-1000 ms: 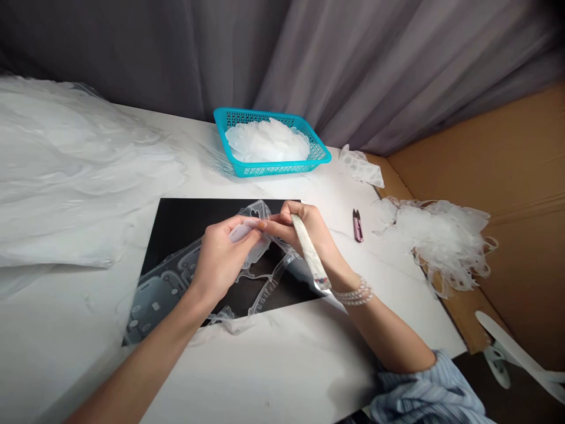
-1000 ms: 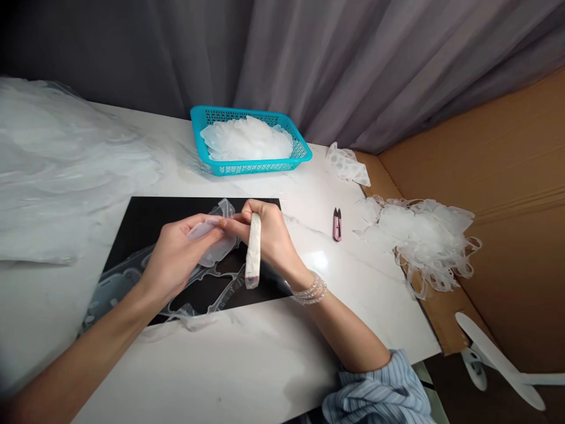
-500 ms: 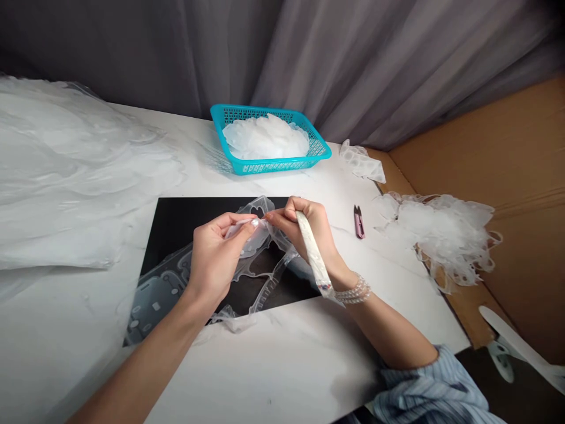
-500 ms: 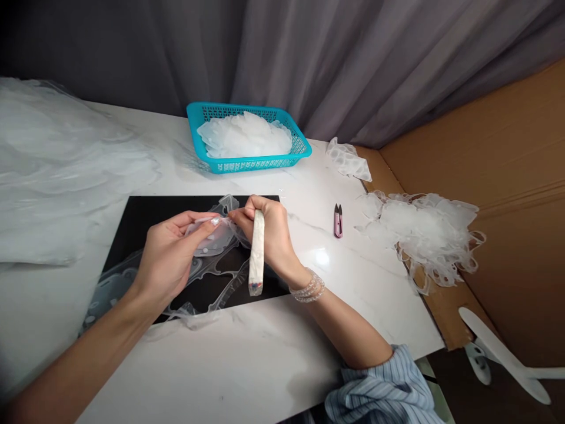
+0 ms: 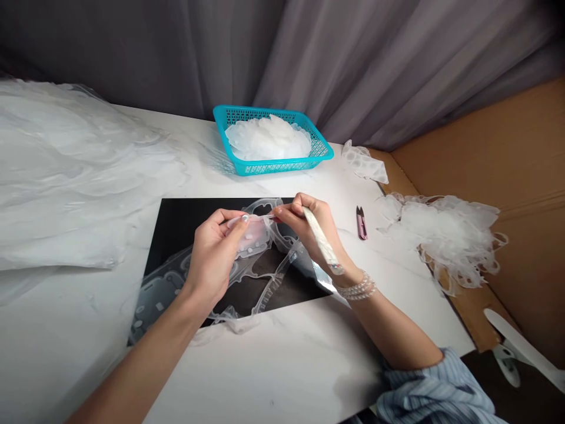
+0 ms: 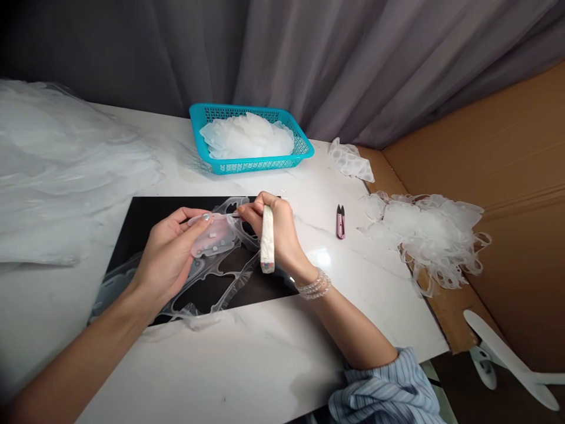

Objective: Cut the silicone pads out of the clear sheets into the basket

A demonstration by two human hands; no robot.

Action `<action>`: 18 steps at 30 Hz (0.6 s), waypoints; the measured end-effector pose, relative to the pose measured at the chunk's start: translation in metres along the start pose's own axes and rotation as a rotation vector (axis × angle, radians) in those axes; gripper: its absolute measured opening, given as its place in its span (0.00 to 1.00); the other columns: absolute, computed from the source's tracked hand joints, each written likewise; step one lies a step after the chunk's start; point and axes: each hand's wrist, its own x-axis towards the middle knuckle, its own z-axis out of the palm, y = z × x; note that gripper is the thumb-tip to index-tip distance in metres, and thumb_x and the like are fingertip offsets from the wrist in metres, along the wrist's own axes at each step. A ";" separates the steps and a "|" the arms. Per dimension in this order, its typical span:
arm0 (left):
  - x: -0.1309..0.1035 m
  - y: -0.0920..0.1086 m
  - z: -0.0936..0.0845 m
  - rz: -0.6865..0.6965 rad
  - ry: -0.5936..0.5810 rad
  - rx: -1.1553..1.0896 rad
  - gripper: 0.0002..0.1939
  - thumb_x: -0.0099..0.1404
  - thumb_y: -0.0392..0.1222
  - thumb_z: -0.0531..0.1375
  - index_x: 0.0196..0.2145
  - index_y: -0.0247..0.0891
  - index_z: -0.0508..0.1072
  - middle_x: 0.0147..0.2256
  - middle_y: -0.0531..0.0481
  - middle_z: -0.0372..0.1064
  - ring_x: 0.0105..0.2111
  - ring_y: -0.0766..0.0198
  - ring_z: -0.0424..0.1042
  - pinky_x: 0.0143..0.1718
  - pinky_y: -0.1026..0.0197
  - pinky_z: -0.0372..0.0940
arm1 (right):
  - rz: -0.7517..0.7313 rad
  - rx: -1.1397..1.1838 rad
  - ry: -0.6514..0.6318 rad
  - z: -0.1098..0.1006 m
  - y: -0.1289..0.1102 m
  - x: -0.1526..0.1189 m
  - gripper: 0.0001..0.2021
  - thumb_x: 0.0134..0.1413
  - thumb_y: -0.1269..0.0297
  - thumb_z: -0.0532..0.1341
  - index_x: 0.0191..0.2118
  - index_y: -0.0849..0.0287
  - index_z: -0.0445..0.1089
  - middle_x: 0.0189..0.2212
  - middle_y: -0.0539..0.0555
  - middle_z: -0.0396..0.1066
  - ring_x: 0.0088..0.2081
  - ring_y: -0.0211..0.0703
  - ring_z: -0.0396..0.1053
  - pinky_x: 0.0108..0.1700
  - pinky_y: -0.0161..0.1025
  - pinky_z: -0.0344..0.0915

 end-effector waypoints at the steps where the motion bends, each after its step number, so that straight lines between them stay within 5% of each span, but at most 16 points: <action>1: 0.000 -0.001 0.000 0.008 -0.014 0.022 0.14 0.55 0.45 0.70 0.33 0.36 0.72 0.30 0.50 0.77 0.33 0.62 0.77 0.41 0.58 0.71 | 0.024 0.009 -0.035 0.002 -0.001 -0.001 0.25 0.51 0.53 0.70 0.26 0.55 0.50 0.24 0.47 0.66 0.28 0.35 0.64 0.32 0.34 0.61; 6: 0.000 -0.006 -0.002 0.071 -0.079 0.193 0.13 0.58 0.47 0.68 0.35 0.38 0.72 0.28 0.52 0.75 0.30 0.63 0.75 0.37 0.60 0.69 | 0.064 0.074 -0.154 0.008 -0.002 -0.003 0.27 0.48 0.50 0.71 0.27 0.55 0.49 0.31 0.51 0.74 0.30 0.37 0.66 0.34 0.35 0.63; 11: 0.000 -0.003 0.001 0.039 -0.077 0.283 0.15 0.52 0.43 0.71 0.36 0.39 0.72 0.30 0.50 0.77 0.29 0.64 0.74 0.32 0.63 0.66 | 0.018 0.068 -0.122 0.007 0.005 -0.005 0.25 0.51 0.53 0.70 0.24 0.56 0.51 0.27 0.49 0.72 0.31 0.39 0.70 0.36 0.35 0.65; 18: -0.008 0.002 0.003 0.202 0.011 0.428 0.11 0.55 0.45 0.70 0.32 0.38 0.74 0.32 0.49 0.79 0.32 0.62 0.76 0.34 0.63 0.67 | -0.059 0.044 -0.002 0.010 0.006 -0.010 0.20 0.54 0.65 0.66 0.24 0.56 0.51 0.25 0.49 0.70 0.34 0.43 0.74 0.38 0.37 0.67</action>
